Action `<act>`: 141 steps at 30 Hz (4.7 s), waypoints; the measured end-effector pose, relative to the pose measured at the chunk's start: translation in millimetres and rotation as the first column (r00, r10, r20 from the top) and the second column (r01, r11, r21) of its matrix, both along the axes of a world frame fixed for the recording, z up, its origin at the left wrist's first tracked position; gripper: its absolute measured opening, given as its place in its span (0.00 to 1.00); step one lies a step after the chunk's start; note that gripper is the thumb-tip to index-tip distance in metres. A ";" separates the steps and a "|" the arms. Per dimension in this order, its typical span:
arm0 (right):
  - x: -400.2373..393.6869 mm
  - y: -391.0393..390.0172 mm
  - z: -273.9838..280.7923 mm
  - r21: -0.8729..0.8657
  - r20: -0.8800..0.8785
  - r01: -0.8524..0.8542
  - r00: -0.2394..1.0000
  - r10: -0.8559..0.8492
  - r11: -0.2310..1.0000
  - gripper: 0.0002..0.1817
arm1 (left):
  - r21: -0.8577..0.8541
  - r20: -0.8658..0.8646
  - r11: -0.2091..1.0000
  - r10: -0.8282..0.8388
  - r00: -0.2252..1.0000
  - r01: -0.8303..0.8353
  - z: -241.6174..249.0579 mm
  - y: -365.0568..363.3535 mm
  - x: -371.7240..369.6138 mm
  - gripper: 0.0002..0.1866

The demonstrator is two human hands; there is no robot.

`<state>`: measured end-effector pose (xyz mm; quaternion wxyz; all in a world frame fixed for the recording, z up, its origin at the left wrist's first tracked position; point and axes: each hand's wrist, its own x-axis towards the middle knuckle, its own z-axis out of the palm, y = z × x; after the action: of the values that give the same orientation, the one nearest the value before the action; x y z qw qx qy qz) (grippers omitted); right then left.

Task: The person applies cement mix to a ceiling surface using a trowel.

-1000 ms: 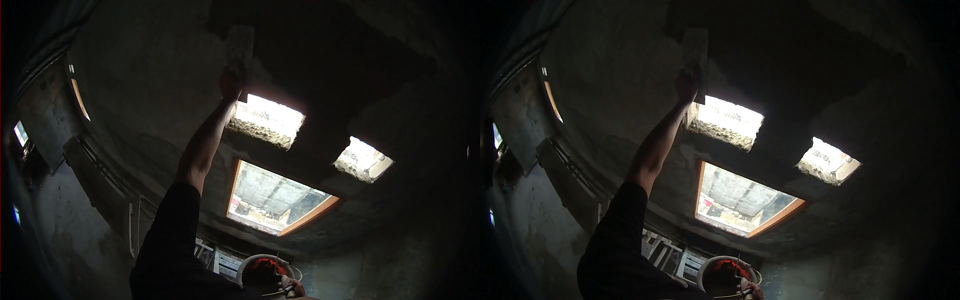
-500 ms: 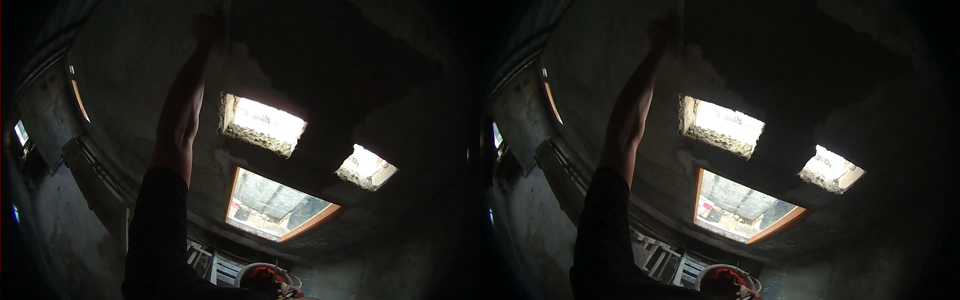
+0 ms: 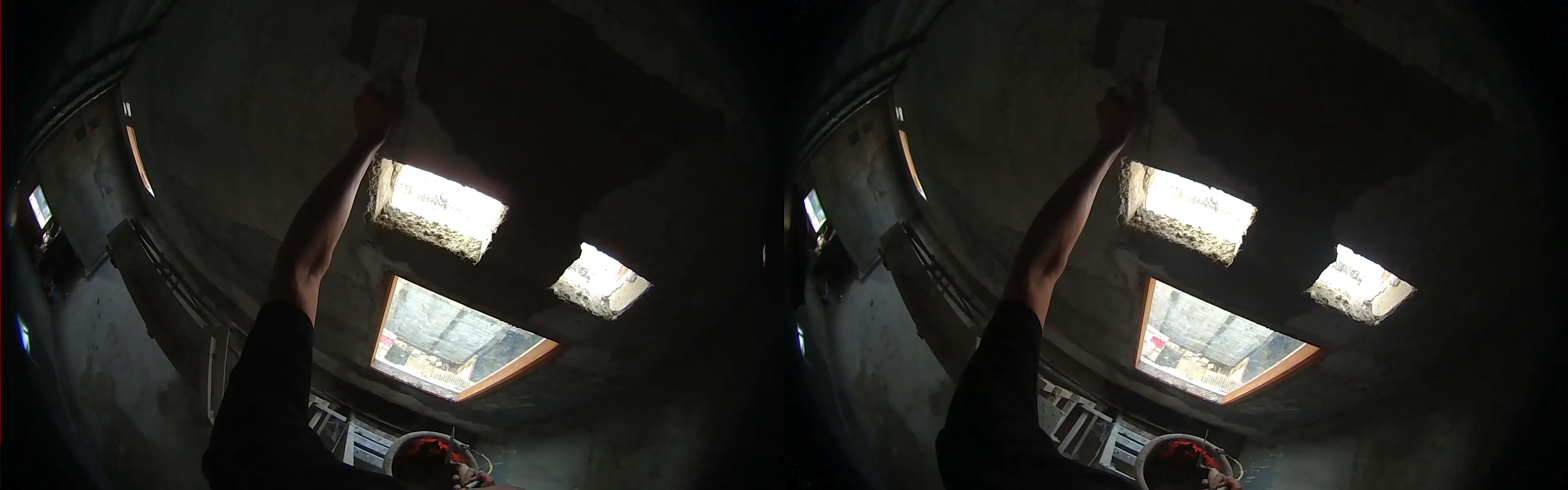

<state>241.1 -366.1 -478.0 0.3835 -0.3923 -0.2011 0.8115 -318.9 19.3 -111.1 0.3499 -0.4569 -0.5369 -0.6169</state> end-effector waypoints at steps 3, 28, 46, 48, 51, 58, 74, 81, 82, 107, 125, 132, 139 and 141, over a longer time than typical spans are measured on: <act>6.4 1.7 -3.3 -0.015 0.017 0.003 1.000 -0.003 1.000 0.13 | -0.187 0.069 0.982 0.036 0.997 -0.023 58.3 17.7 -25.3 0.29; 48.7 -18.6 -42.0 -0.190 0.073 0.029 0.997 -0.016 0.981 0.12 | 0.040 -0.054 0.991 -0.124 0.991 0.127 66.7 24.9 50.4 0.26; 24.2 -84.7 -28.3 -0.114 0.063 0.202 0.979 -0.195 0.973 0.10 | 0.147 0.215 0.916 -0.398 0.892 0.374 -61.3 -2.6 138.2 0.21; 24.6 -84.4 -31.1 -0.048 0.047 0.195 0.980 -0.193 0.980 0.10 | 0.143 0.122 0.944 -0.316 0.941 0.298 -39.2 10.6 137.4 0.22; 25.7 -74.3 -26.5 -0.162 0.132 0.134 0.985 -0.113 0.978 0.11 | 0.121 0.089 0.960 -0.266 0.960 0.254 -11.0 8.2 144.3 0.23; 46.1 -69.5 -71.8 -0.192 0.110 0.128 0.988 -0.108 0.973 0.14 | 0.066 -0.039 0.962 -0.262 0.964 0.265 -96.5 11.3 176.6 0.17; 42.6 -72.2 -44.2 -0.285 0.134 0.028 0.991 0.011 0.958 0.13 | 0.081 -0.014 0.955 -0.285 0.959 0.285 -98.0 0.6 197.2 0.20; 48.2 -71.5 -45.1 -0.287 0.096 -0.030 0.994 0.060 0.958 0.12 | -0.064 0.114 0.936 -0.338 0.934 0.346 -27.9 -11.0 202.0 0.19; 47.6 -74.8 -51.2 -0.259 0.060 -0.004 0.998 0.020 0.966 0.11 | -0.208 0.262 0.886 -0.358 0.896 0.414 -21.0 -14.8 204.1 0.15; 39.4 -79.4 -37.9 -0.225 0.131 0.086 0.990 -0.058 0.970 0.11 | 0.177 -0.080 0.876 -0.442 0.893 0.449 -93.2 6.1 274.6 0.24; 36.7 -80.0 -34.6 -0.197 0.088 0.073 0.995 -0.056 0.978 0.11 | -0.081 0.056 0.856 -0.507 0.860 0.510 -132.4 -15.4 348.2 0.32; 49.6 -91.1 -68.7 -0.181 0.011 0.070 0.998 -0.069 0.981 0.12 | -0.090 0.214 0.595 -0.771 0.599 0.798 -131.0 -7.3 437.4 0.21; 47.0 -90.3 -60.2 -0.221 -0.020 0.050 0.998 -0.056 0.974 0.13 | 0.106 -0.123 0.871 -0.467 0.876 0.479 -47.2 50.5 475.2 0.24; 50.4 -90.4 -59.0 -0.175 0.018 0.033 0.999 -0.031 0.984 0.12 | 0.015 0.003 0.841 -0.541 0.841 0.541 -14.8 47.7 480.0 0.24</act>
<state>291.5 -456.5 -536.9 0.3589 -0.4338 -0.1255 0.8169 161.2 67.1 -125.9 0.1630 -0.5853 -0.3832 -0.6957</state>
